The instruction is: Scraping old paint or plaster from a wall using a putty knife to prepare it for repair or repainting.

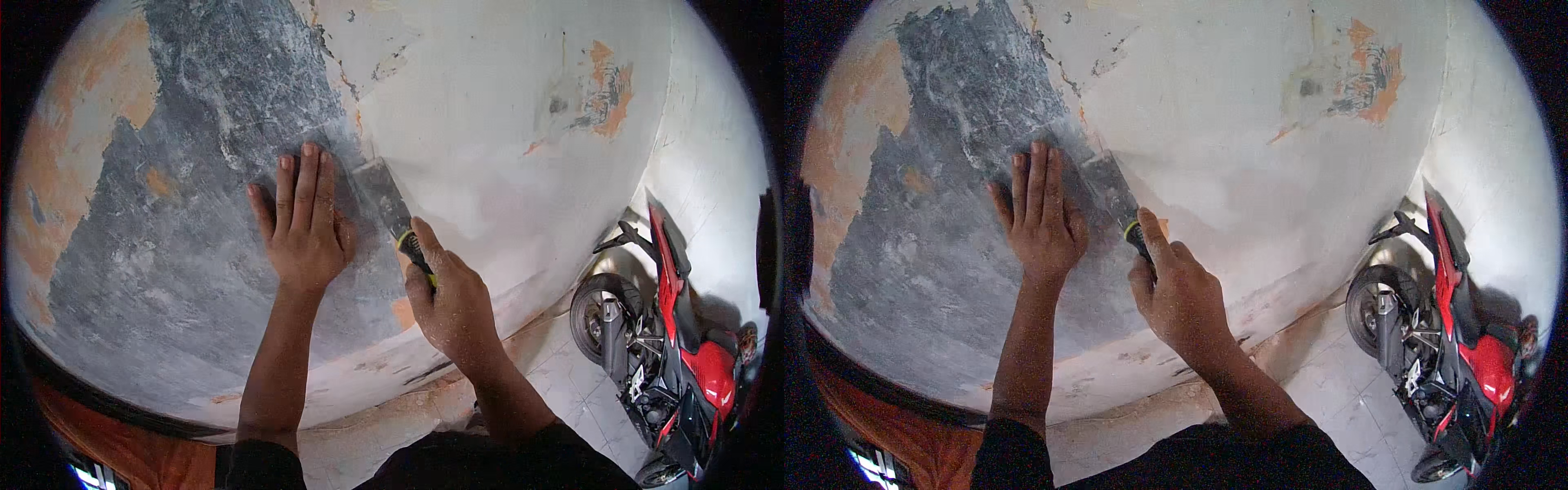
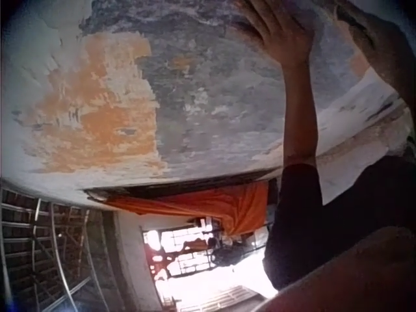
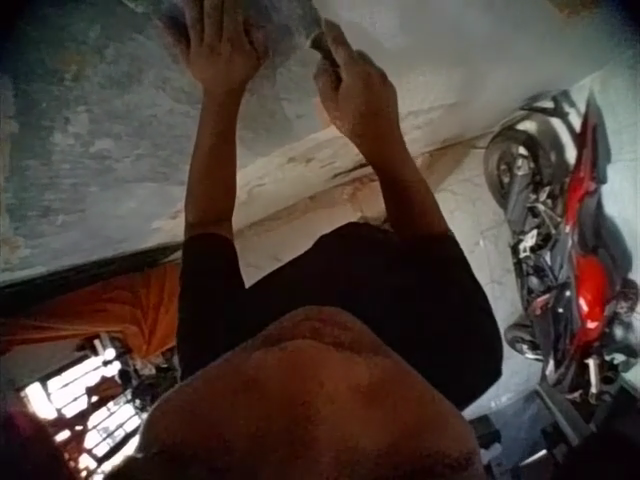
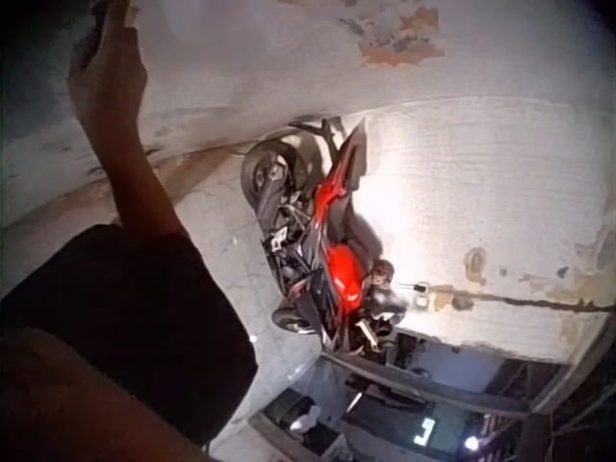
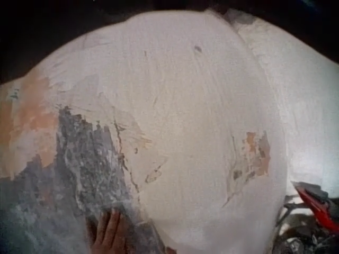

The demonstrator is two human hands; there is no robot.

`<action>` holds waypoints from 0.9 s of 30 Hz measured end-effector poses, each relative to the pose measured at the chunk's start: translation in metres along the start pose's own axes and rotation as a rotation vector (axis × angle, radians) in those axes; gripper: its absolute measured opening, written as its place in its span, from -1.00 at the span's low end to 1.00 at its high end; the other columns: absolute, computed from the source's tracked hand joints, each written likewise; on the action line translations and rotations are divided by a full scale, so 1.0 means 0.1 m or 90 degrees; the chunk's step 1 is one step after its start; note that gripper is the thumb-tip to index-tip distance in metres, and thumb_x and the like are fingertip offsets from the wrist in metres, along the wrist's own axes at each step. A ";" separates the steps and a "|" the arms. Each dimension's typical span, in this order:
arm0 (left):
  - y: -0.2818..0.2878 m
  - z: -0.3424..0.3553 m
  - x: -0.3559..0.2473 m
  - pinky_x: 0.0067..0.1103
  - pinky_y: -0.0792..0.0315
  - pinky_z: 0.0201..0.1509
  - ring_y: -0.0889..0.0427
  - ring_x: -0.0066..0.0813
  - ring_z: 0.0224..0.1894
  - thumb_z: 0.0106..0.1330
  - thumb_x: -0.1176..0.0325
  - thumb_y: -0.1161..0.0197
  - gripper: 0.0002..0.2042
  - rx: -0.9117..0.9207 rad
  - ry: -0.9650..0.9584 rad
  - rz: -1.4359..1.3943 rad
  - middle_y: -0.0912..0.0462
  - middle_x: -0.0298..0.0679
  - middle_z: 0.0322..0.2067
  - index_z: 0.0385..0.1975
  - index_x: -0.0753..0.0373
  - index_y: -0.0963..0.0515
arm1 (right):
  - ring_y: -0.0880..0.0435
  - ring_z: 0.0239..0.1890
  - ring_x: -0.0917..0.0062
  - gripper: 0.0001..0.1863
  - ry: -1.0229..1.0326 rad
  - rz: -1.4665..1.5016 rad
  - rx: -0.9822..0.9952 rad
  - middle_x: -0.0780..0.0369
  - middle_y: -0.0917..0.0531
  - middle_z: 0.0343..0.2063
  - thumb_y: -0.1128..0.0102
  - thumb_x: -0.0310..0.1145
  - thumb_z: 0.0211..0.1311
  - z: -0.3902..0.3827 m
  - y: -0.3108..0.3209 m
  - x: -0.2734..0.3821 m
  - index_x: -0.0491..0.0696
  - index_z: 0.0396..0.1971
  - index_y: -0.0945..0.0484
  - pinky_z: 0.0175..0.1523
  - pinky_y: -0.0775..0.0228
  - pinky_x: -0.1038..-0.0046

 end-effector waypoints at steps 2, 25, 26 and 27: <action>-0.02 -0.01 -0.02 -0.04 0.32 0.52 -0.15 -0.28 0.46 0.22 0.31 0.11 -0.42 -0.002 0.001 -0.004 -0.28 -0.30 0.38 0.32 0.14 -0.35 | -0.65 -0.41 0.15 -0.35 0.018 -0.001 -0.014 0.03 -0.57 -0.43 -0.13 -0.34 0.24 0.05 0.00 -0.01 -0.06 0.35 -0.22 -0.28 -0.55 0.15; 0.02 0.00 -0.06 -0.06 0.25 0.52 -0.19 -0.29 0.44 0.31 0.27 0.20 -0.47 0.006 -0.004 0.006 -0.33 -0.28 0.35 0.28 0.17 -0.40 | -0.65 -0.41 0.13 -0.35 0.038 0.005 -0.035 0.00 -0.59 -0.40 -0.13 -0.35 0.26 0.17 0.11 0.02 -0.05 0.37 -0.21 -0.25 -0.54 0.18; 0.04 0.00 -0.05 -0.06 0.25 0.52 -0.19 -0.28 0.44 0.31 0.26 0.20 -0.47 0.005 0.002 -0.004 -0.33 -0.28 0.35 0.28 0.17 -0.40 | -0.65 -0.42 0.15 -0.34 0.029 0.000 -0.030 0.00 -0.59 -0.41 -0.13 -0.36 0.27 0.20 0.12 0.04 -0.06 0.37 -0.21 -0.27 -0.54 0.19; 0.04 0.01 -0.02 -0.06 0.24 0.53 -0.19 -0.28 0.44 0.31 0.26 0.20 -0.47 0.002 0.008 -0.010 -0.33 -0.28 0.35 0.28 0.17 -0.40 | -0.66 -0.43 0.16 -0.34 0.025 -0.003 -0.027 0.01 -0.59 -0.42 -0.13 -0.36 0.27 0.23 0.11 0.05 -0.07 0.37 -0.21 -0.29 -0.54 0.20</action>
Point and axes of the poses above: each hand's wrist, its own z-axis towards the middle knuckle, its own y-axis out of the back of the hand, x = y × z, the point moved 9 cm from there along z, towards the middle knuckle
